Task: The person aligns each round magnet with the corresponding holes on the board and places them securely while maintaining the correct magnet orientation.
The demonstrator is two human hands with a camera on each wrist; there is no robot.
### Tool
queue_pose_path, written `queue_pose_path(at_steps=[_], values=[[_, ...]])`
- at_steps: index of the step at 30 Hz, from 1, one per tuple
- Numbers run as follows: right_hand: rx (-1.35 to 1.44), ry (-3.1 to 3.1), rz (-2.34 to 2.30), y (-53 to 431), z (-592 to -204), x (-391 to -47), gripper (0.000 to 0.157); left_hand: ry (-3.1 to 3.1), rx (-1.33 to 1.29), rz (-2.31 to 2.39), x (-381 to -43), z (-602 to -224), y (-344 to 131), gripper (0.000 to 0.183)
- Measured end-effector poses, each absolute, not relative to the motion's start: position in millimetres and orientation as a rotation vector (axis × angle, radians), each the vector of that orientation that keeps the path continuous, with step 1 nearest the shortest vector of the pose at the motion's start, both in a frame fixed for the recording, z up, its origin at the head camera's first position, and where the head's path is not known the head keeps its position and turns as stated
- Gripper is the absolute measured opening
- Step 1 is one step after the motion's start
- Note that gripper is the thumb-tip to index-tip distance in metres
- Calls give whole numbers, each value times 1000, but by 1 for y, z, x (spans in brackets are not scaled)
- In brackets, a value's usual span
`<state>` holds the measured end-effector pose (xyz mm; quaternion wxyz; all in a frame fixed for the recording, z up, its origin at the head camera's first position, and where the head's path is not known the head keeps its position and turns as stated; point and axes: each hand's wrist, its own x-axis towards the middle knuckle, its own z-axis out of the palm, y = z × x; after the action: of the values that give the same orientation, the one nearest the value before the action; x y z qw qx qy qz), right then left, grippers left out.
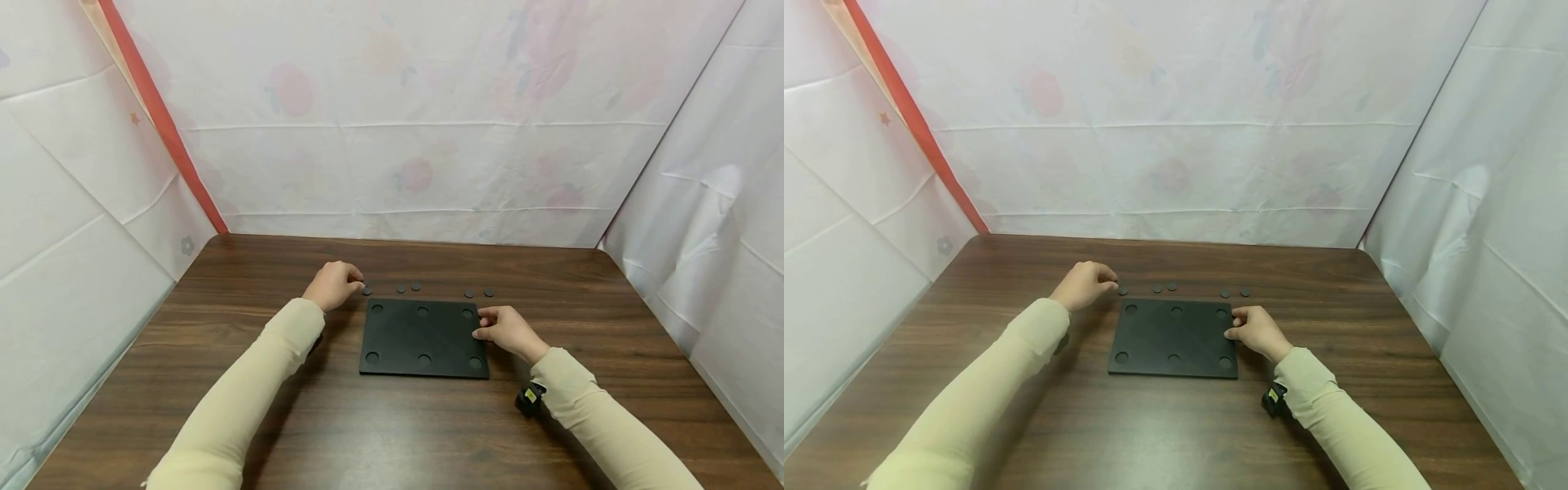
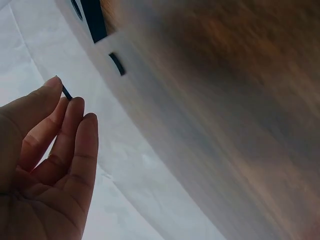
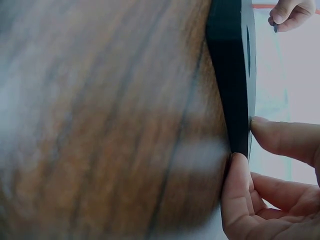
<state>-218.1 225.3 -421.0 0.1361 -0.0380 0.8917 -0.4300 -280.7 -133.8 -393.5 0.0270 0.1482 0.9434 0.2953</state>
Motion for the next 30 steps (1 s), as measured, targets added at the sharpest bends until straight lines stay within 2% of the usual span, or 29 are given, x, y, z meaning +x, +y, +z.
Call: queue_pose_path(at_steps=[30], values=[[-94,2574,-1261,226,-421,-217,54,2855,591,796,-260,-406,-111,17]])
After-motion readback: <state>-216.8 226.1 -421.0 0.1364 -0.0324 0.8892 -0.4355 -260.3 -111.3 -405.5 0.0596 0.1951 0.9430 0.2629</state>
